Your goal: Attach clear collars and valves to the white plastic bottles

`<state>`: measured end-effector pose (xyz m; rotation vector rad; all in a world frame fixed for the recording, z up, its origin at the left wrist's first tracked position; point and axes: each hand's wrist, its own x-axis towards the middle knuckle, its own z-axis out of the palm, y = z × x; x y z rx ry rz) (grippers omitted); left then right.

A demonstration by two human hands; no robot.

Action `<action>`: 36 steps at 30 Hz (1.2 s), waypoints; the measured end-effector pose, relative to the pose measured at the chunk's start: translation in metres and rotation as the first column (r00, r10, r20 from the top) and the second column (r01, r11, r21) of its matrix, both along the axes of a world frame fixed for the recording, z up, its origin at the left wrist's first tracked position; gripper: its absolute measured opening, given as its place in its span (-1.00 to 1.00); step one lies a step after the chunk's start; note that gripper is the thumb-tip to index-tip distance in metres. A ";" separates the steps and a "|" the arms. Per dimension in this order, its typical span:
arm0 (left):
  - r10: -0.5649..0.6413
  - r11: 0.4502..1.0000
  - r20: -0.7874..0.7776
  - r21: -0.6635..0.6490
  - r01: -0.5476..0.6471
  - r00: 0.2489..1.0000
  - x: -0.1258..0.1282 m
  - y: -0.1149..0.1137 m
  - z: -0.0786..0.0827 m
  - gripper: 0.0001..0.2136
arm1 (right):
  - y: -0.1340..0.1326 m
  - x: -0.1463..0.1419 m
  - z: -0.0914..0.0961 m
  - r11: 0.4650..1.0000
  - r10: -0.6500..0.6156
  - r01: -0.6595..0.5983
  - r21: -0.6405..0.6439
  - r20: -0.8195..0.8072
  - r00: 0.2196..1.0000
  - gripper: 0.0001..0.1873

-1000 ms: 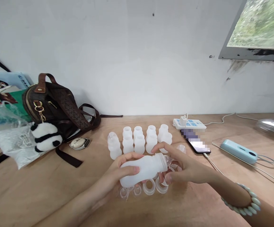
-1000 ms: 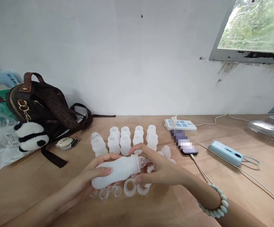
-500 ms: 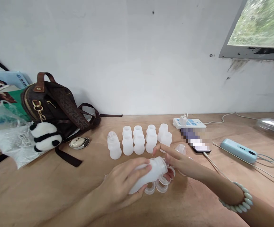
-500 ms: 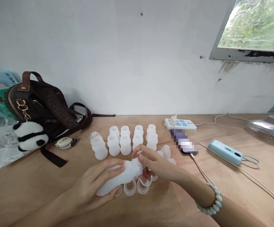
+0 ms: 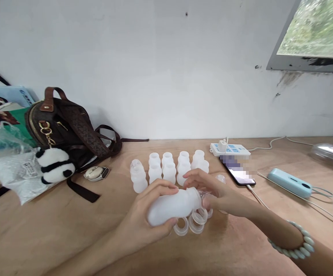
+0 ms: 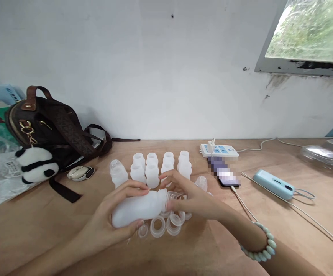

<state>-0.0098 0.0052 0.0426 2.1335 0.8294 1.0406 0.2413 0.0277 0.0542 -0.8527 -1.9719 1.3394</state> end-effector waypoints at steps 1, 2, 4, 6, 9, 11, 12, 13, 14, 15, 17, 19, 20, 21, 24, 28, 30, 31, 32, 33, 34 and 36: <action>0.007 0.999 0.019 -0.043 -0.006 1.000 0.001 0.000 0.001 -0.62 | 0.000 0.001 0.002 1.000 -0.010 0.009 0.029 0.007 1.000 -0.39; 0.009 0.996 0.037 -0.086 -0.005 0.999 0.001 0.000 0.002 -0.63 | -0.001 0.001 0.004 0.998 -0.028 0.027 0.049 0.015 0.999 -0.44; 0.002 0.989 0.076 -0.151 0.010 0.997 0.002 0.000 0.002 -0.65 | -0.002 -0.001 0.004 0.997 -0.070 0.069 0.033 0.027 0.997 -0.63; -0.006 0.980 0.113 -0.195 0.028 0.994 0.003 0.000 0.002 -0.65 | -0.003 -0.003 0.002 0.995 -0.088 0.088 -0.036 0.013 0.996 -0.61; 0.026 0.950 0.186 -0.310 0.034 0.982 0.003 0.003 0.001 -0.65 | -0.005 -0.005 -0.001 0.997 -0.061 0.058 -0.053 -0.045 0.997 -0.54; 0.050 0.901 0.246 -0.430 0.063 0.968 0.002 0.006 0.002 -0.64 | -0.007 -0.005 -0.002 0.996 -0.037 0.039 0.083 -0.030 0.999 -0.47; 0.052 0.864 0.267 -0.494 0.090 0.962 0.002 0.006 0.002 -0.62 | -0.008 -0.005 -0.003 0.985 -0.035 0.036 0.169 -0.011 0.999 -0.45; 0.045 0.824 0.276 -0.554 0.121 0.960 0.002 0.007 0.003 -0.60 | -0.009 -0.005 -0.005 0.968 -0.047 0.046 0.246 0.001 0.999 -0.47; 0.031 0.790 0.272 -0.596 0.143 0.962 0.003 0.006 0.003 -0.59 | -0.009 -0.006 -0.007 0.953 -0.071 0.068 0.296 0.001 0.997 -0.52; 0.015 0.785 0.257 -0.601 0.148 0.966 0.003 0.005 0.003 -0.59 | -0.010 -0.007 -0.010 0.946 -0.095 0.096 0.311 -0.019 0.995 -0.59; -0.011 0.874 0.183 -0.475 0.098 0.983 0.003 0.002 0.003 -0.63 | -0.010 -0.010 -0.016 0.962 -0.132 0.147 0.228 -0.082 0.988 -0.65; -0.029 0.986 0.089 -0.161 0.043 0.996 0.003 -0.001 0.000 -0.66 | -0.010 -0.014 -0.021 0.982 -0.160 0.171 0.078 -0.127 0.979 -0.62; -0.039 0.999 0.046 0.014 0.039 0.998 0.002 -0.002 -0.002 -0.63 | -0.010 -0.015 -0.022 0.986 -0.165 0.168 0.009 -0.145 0.976 -0.61; -0.054 0.985 0.006 0.164 0.052 0.999 0.001 -0.003 -0.004 -0.58 | -0.011 -0.015 -0.022 0.986 -0.164 0.158 -0.048 -0.160 0.973 -0.60; -0.066 0.901 -0.097 0.423 0.101 0.993 -0.003 -0.005 -0.008 -0.50 | -0.015 -0.016 -0.017 0.983 -0.138 0.112 -0.143 -0.189 0.972 -0.58; -0.012 0.832 -0.174 0.545 0.107 0.985 -0.006 -0.007 -0.006 -0.49 | -0.024 -0.011 0.002 0.990 -0.121 0.114 -0.084 -0.084 0.989 -0.64; 0.007 0.844 -0.130 0.533 0.064 0.992 -0.005 -0.007 -0.003 -0.51 | -0.025 -0.005 0.015 0.994 -0.109 0.109 0.006 0.033 0.993 -0.66; 0.023 0.863 -0.093 0.504 0.027 0.995 -0.004 -0.007 -0.001 -0.53 | -0.024 -0.001 0.022 0.989 -0.133 0.127 0.070 0.099 0.986 -0.65; 0.040 0.884 -0.058 0.467 -0.008 0.997 -0.003 -0.006 0.001 -0.55 | -0.022 0.004 0.028 0.973 -0.195 0.169 0.159 0.168 0.966 -0.65; 0.061 0.903 -0.033 0.427 -0.041 0.998 -0.003 -0.005 0.002 -0.58 | -0.018 0.009 0.033 0.934 -0.293 0.224 0.278 0.240 0.925 -0.67; 0.079 0.917 -0.020 0.393 -0.065 0.997 -0.002 -0.003 0.002 -0.59 | -0.014 0.014 0.036 0.872 -0.407 0.263 0.412 0.313 0.858 -0.70; 0.103 0.932 -0.017 0.352 -0.091 0.995 -0.001 0.000 0.003 -0.61 | -0.003 0.023 0.037 0.739 -0.584 0.220 0.637 0.442 0.681 -0.76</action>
